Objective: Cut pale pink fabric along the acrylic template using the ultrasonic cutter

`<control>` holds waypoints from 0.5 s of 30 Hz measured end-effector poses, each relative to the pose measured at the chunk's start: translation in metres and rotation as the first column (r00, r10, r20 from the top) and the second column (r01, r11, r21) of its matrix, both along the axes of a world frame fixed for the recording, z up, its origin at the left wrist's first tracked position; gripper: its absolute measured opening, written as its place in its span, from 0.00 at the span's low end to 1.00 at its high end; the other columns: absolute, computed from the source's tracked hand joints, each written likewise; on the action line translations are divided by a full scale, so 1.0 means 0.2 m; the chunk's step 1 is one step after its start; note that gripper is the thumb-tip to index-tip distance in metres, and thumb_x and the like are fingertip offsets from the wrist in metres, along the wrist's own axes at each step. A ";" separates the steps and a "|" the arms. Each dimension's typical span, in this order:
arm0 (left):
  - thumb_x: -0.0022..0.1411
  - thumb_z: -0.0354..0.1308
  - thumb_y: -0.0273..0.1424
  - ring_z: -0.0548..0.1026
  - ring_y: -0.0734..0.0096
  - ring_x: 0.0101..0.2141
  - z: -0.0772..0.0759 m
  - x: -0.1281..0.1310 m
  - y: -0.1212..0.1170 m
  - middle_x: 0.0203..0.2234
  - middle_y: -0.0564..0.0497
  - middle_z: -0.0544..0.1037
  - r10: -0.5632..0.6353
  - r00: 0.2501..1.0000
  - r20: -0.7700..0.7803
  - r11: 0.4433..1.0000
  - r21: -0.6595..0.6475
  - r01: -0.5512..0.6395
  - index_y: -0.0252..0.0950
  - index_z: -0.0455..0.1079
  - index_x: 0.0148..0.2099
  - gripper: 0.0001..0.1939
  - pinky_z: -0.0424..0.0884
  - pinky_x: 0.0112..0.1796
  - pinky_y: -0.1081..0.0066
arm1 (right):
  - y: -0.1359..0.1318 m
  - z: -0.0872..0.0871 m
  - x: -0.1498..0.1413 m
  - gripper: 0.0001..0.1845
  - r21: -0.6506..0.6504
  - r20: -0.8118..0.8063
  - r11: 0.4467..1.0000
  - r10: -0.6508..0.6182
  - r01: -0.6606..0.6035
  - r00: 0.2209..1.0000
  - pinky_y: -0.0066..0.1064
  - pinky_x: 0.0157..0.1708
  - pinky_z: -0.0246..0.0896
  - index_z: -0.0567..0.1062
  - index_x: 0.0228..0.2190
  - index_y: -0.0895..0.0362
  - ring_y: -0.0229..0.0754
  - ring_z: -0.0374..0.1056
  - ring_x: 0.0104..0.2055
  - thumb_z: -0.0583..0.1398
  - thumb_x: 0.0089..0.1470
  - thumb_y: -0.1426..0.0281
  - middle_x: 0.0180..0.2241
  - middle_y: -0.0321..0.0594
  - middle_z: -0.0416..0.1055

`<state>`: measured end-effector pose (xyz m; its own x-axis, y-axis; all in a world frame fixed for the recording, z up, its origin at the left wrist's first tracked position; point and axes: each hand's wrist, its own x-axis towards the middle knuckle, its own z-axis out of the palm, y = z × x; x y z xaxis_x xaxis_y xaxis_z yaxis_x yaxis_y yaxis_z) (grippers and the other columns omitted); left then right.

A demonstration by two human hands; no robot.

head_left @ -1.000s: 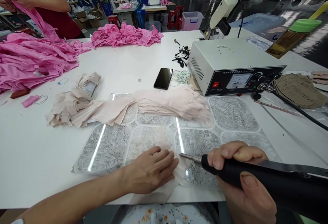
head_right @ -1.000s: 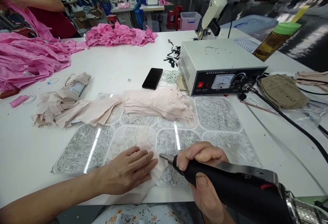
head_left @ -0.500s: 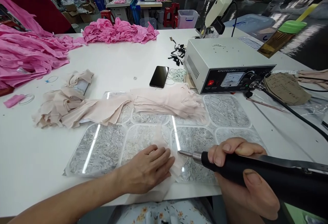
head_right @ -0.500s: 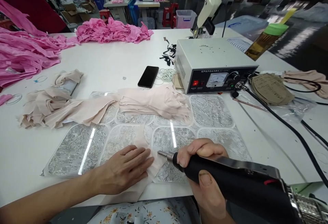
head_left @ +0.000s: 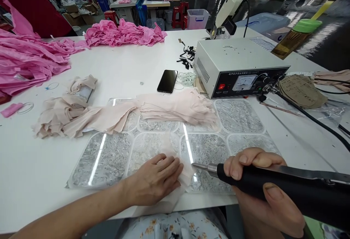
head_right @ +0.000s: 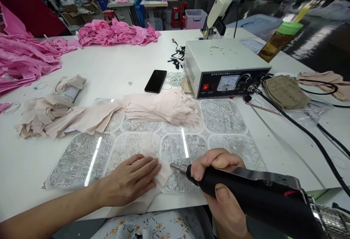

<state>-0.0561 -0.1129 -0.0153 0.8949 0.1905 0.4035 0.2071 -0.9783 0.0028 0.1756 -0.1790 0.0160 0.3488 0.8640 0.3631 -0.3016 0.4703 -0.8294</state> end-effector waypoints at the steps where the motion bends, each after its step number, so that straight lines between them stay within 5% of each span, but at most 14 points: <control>1: 0.71 0.51 0.27 0.75 0.58 0.44 0.00 0.00 0.00 0.43 0.38 0.77 0.003 1.000 0.001 1.000 -0.001 -0.003 0.23 0.68 0.51 0.13 0.74 0.40 0.60 | 0.00 0.00 0.01 0.08 -0.006 0.000 1.000 -0.002 0.002 1.000 0.34 0.27 0.68 0.72 0.36 0.55 0.34 0.66 0.26 0.61 0.53 0.66 0.33 0.36 0.65; 15: 0.70 0.51 0.27 0.76 0.58 0.44 0.00 0.00 0.00 0.42 0.37 0.78 0.005 1.000 0.023 1.000 -0.011 -0.005 0.23 0.69 0.51 0.13 0.75 0.41 0.60 | -0.06 0.00 0.05 0.08 -0.052 0.008 0.997 -0.047 0.048 0.999 0.34 0.24 0.67 0.72 0.35 0.53 0.35 0.64 0.24 0.60 0.52 0.64 0.32 0.37 0.63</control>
<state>-0.0553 -0.1127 -0.0146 0.8843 0.1992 0.4222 0.2114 -0.9772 0.0183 0.1849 -0.1916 0.0163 0.3878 0.8644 0.3202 -0.2744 0.4398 -0.8551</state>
